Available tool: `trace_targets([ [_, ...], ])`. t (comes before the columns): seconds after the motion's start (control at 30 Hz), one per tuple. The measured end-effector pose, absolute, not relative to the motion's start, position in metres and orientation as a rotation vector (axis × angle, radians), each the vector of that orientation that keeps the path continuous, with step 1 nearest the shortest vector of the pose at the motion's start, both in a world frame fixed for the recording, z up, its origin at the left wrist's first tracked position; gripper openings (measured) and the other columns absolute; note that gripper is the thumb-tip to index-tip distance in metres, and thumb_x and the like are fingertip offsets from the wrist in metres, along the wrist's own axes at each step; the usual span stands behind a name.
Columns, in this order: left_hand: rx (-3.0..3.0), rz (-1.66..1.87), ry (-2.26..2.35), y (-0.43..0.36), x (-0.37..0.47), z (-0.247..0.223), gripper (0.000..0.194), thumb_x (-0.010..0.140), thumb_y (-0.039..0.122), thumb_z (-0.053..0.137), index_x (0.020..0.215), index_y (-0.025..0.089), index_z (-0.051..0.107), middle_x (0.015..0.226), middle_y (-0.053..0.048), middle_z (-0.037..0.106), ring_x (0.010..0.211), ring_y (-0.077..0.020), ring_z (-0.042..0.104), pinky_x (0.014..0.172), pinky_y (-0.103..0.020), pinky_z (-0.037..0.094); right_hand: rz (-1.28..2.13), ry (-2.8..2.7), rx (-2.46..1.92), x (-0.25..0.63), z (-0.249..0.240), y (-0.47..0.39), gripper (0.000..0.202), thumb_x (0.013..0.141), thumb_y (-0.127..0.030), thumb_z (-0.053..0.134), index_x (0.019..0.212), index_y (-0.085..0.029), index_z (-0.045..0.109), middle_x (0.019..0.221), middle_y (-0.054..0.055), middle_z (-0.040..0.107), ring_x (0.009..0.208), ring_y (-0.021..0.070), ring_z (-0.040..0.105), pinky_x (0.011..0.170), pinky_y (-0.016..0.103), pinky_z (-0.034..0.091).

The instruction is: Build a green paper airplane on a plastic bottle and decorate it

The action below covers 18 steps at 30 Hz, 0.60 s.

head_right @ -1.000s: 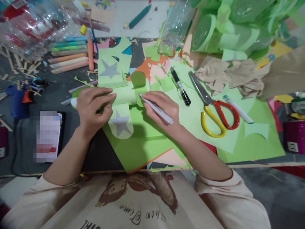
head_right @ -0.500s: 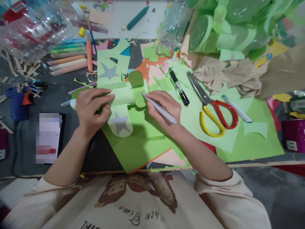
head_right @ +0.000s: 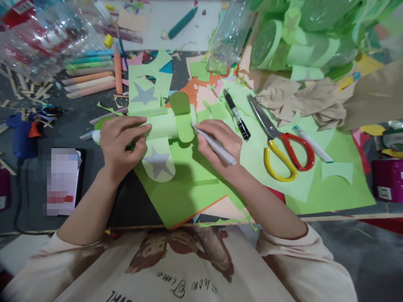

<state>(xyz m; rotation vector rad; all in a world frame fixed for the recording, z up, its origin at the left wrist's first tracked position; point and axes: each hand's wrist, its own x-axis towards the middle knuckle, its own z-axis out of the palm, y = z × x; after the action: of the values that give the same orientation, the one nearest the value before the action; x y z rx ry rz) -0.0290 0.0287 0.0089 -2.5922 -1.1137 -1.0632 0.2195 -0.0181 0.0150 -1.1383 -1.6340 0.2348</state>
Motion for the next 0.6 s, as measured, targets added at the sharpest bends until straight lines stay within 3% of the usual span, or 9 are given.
trace_targets([
  [0.3,-2.616,-1.066,-1.108,0.0275,-0.0296,0.0102,0.027,0.090,0.017,0.051,0.109,0.032,0.062,0.109,0.001,0.075,0.100,-0.0205,0.070,0.082,-0.041,0.056,0.183,-1.717,-0.930,0.2137,0.0124,-0.0183,0.023,0.086,-0.016,0.064,0.106,-0.023,0.071,0.090,0.006,0.079,0.085,0.0230,0.076,0.072,0.036,0.063],
  [0.6,-2.672,-0.958,-1.244,0.0273,-0.0317,0.0091,0.023,0.094,0.023,0.047,0.108,0.031,0.063,0.108,0.002,0.075,0.102,-0.0189,0.067,0.086,-0.042,0.054,0.205,-1.648,-1.060,0.2179,0.0157,-0.0177,0.014,0.088,-0.017,0.064,0.098,-0.021,0.072,0.088,0.006,0.077,0.082,0.0215,0.073,0.065,0.035,0.060],
])
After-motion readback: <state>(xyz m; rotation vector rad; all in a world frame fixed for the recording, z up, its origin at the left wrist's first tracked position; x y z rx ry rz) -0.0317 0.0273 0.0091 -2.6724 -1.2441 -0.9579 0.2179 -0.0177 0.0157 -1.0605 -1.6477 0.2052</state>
